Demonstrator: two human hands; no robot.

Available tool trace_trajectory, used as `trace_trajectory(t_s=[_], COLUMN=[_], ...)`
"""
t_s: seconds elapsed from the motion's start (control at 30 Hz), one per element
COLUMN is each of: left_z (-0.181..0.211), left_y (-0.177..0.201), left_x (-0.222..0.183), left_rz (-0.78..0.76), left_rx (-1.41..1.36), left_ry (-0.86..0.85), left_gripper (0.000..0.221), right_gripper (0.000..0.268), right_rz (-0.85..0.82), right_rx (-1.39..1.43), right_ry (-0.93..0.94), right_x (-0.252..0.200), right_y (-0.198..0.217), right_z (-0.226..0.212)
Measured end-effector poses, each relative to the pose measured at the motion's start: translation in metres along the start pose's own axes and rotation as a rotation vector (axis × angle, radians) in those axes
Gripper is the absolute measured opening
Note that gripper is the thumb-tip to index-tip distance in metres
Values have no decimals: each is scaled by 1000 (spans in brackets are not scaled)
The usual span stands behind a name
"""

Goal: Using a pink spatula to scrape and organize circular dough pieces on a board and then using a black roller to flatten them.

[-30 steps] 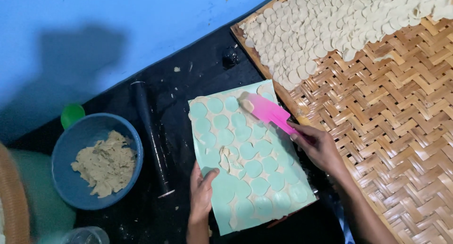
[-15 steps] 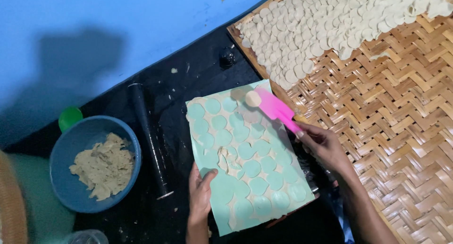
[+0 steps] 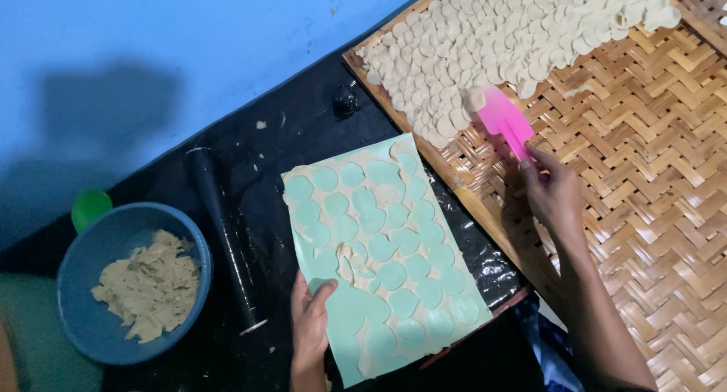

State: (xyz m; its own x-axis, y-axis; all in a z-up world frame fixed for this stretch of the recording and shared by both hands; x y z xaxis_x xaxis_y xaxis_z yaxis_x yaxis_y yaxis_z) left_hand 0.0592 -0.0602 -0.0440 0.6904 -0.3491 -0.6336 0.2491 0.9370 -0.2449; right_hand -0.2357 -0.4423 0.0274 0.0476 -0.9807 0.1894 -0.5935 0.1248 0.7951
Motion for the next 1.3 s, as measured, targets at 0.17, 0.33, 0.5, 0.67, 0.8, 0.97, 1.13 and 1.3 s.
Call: trace_trajectory(t_s=[0.17,0.33,0.5,0.67,0.8,0.97,1.13,1.3], left_z=[-3,-1,-1,-1,2,4,1,-1], left_y=[3,-3,-2,-1,-2,-3,-2,0], left_x=[2,1,0,1,-2,-2,0,4], left_rz=[4,-32,-9,-10,17,-5,-47,-40], left_rx=[-5,-27,1,3,11,12,14,-7], left_ry=[16,23,19,5,15,-7,-35,-45], left_gripper=[63,63,62,63,64,65,65,63], right_gripper=[35,37,43,41,42,39,34,39], right_rz=[70,145,155,170,114,-216,-340,-267], right_rx=[-21,-122,-108,-82,14,92,37,-5], right_ry=[145,277,305,287,309,323,356,351], right_x=[-7,-23,-26,-29,-47,-86,-112,-109], right_y=[3,17,8,19,31,10,10,9], right_z=[-20,-49,-37,-47,-71,-88,-105,-96])
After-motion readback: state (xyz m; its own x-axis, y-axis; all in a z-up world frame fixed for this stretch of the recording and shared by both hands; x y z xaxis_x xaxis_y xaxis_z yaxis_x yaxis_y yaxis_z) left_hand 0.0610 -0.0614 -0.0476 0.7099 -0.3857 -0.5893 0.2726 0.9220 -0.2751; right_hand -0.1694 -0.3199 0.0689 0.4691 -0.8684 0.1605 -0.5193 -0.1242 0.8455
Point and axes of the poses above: each hand's wrist, its own x-axis towards the middle knuckle, its own y-axis out of the back of the hand, z = x × y, the point moved 10 cm from there along x, towards the middle knuckle, and after that the axes turned 15 degrees about z, right-handed, at the moved point
